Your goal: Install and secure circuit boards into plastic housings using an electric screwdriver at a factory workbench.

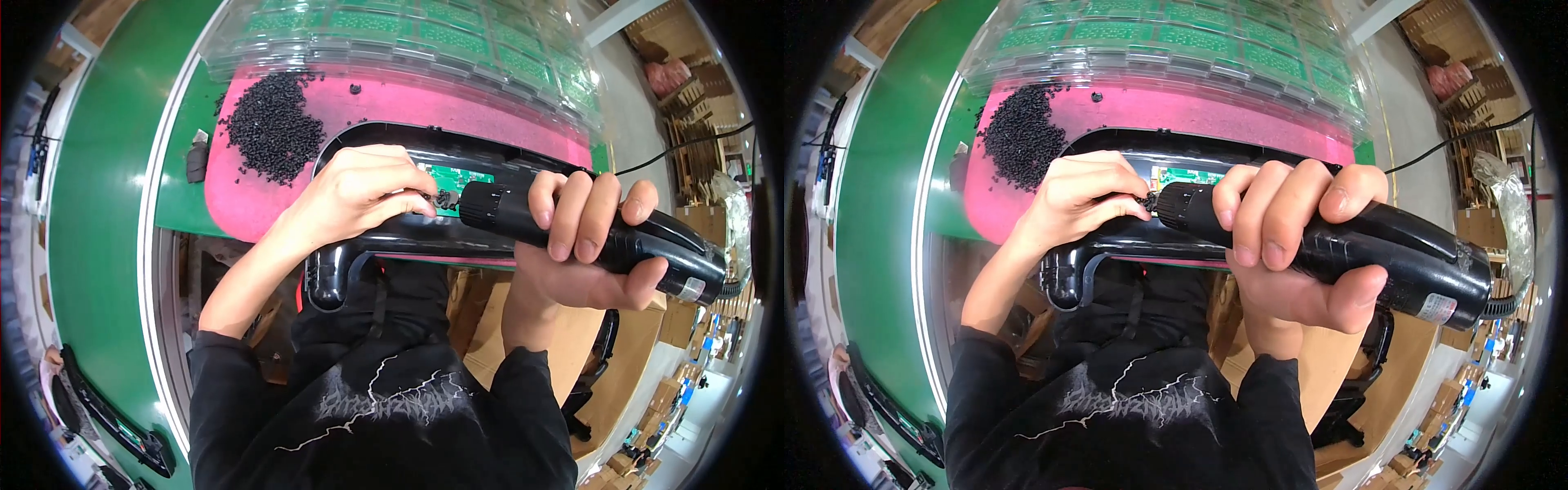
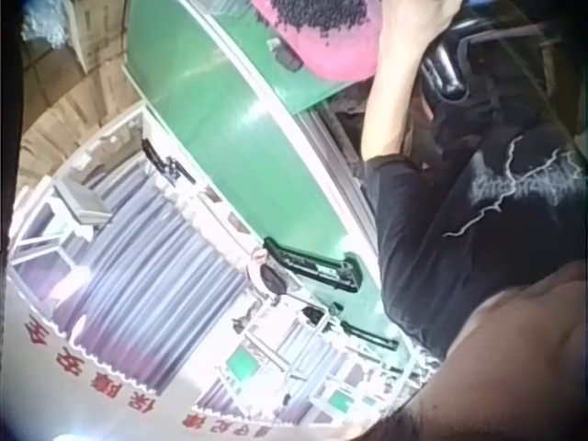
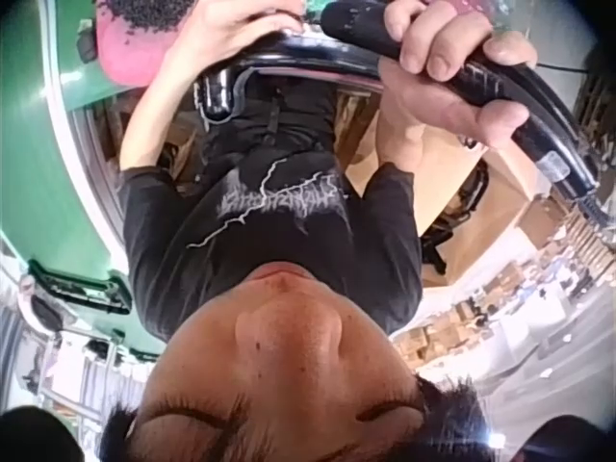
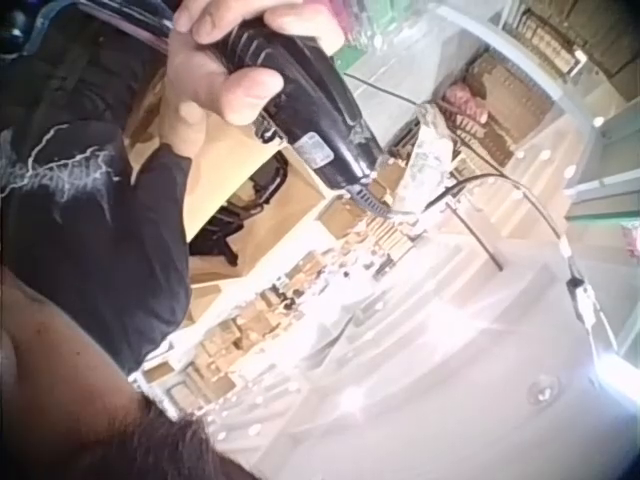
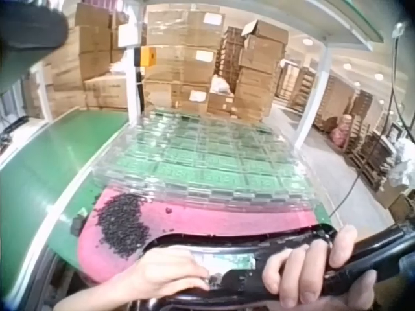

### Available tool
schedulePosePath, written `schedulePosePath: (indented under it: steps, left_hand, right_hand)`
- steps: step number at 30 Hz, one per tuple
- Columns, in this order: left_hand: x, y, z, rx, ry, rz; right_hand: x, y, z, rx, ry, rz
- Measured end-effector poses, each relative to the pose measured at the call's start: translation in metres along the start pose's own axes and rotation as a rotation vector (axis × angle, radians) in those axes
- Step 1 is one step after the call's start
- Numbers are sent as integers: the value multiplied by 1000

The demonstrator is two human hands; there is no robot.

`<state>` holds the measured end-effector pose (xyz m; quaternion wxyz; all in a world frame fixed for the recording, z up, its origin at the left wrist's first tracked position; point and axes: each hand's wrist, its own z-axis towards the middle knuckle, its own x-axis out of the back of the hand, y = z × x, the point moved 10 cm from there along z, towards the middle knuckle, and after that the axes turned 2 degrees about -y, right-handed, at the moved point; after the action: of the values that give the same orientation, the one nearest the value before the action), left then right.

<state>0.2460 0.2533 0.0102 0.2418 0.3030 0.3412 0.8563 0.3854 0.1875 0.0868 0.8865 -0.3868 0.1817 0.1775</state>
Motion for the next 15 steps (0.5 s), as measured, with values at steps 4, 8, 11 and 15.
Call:
schedulePosePath:
  steps: [4, 8, 11, 15]
  left_hand:
    - [1, 0, 0, 14, -3, 0]
    - [2, 4, 0, -5, -16, 36]
    - [2, 6, 0, -6, -12, 46]
    - [2, 2, 0, 28, 1, -1]
  right_hand:
    - [-6, 3, 1, -50, 44, -81]
    - [-10, 3, 0, -41, 17, -92]
    - [-12, 2, 0, -36, 2, -90]
    - [-11, 0, 1, -19, 8, -90]
